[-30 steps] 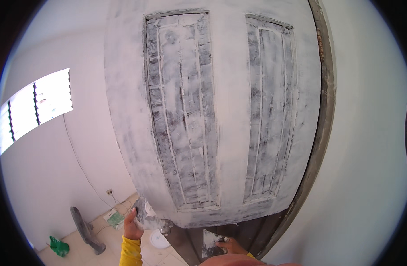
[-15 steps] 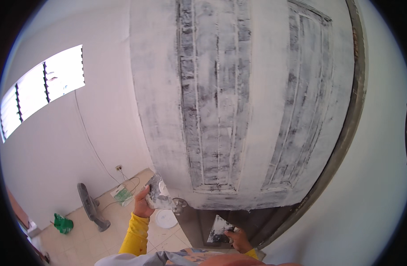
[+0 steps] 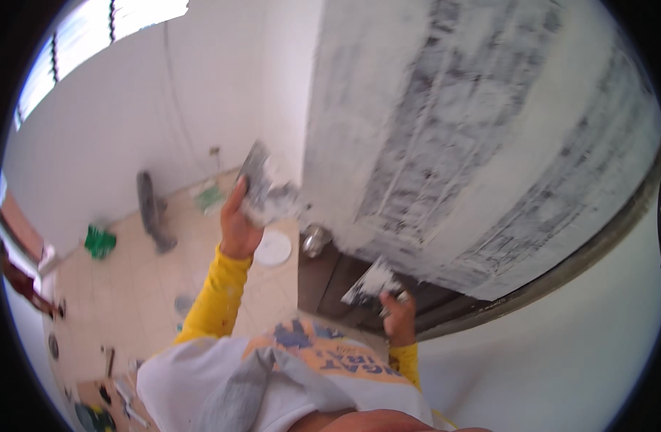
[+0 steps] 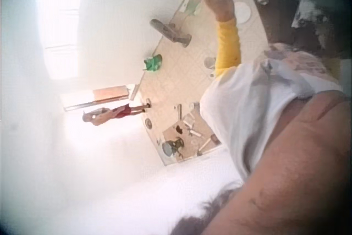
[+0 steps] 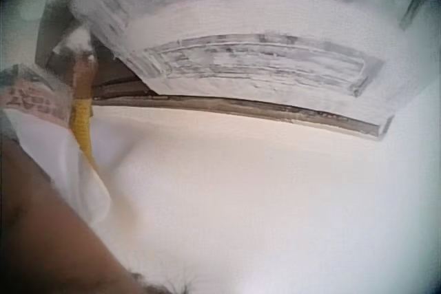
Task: The person uses a putty knife to scoop white plaster from a bucket and applies it to a wooden door. They spread the plaster across the door surface in repeated strokes, occasionally reloading the tool from the bucket.
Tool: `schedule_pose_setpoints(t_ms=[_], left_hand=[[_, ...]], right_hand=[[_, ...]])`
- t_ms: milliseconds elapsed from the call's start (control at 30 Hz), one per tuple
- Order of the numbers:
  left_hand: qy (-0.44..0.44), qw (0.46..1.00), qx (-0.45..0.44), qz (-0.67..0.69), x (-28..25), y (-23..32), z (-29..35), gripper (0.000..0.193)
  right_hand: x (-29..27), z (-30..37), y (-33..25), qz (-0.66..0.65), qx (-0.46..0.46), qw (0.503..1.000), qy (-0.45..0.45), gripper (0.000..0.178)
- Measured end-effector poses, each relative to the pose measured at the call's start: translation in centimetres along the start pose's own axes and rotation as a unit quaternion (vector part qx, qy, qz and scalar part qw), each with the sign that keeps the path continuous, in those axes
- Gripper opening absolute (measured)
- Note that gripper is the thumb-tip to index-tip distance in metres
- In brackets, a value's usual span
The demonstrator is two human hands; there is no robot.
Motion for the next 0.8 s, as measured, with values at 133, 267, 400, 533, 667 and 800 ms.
schedule_pose_setpoints(t_ms=[133, 267, 400, 533, 667, 800], left_hand=[[-0.02, 0.996, -0.041, -0.071, 2.4, 2.8, 0.9, 0.035], [-0.086, 0.982, -0.03, -0.166, 7.4, 4.1, 0.9, 0.026], [-0.11, 0.931, 0.009, -0.347, 10.3, 4.6, 0.7, 0.034], [-0.12, 0.901, 0.018, -0.416, 12.8, 4.3, 1.4, 0.037], [-0.131, 0.867, 0.003, -0.482, 14.4, 3.4, 1.5, 0.037], [-0.127, 0.81, -0.024, -0.571, 16.7, 2.4, 0.9, 0.04]], right_hand=[[0.6, -4.3, -6.8, -0.091, 0.098, 0.99, 0.037, 0.031], [2.1, -10.4, -16.0, 0.154, -0.214, 0.964, -0.029, 0.046], [3.9, -12.4, -19.3, 0.329, -0.298, 0.896, -0.015, 0.065], [4.9, -12.3, -19.2, 0.363, -0.318, 0.876, 0.019, 0.063], [7.0, -11.0, -16.5, 0.367, -0.304, 0.878, 0.053, 0.073], [7.3, -9.7, -14.2, 0.335, -0.285, 0.895, 0.074, 0.063]])
Point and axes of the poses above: each hand's wrist, its own z-axis away from the middle knuckle, its own x-axis out of the palm, y = z × x, the point moved 2 cm from there along -z, towards the middle knuckle, and after that the axes turned 3 degrees about -z, right-handed, at the moved point
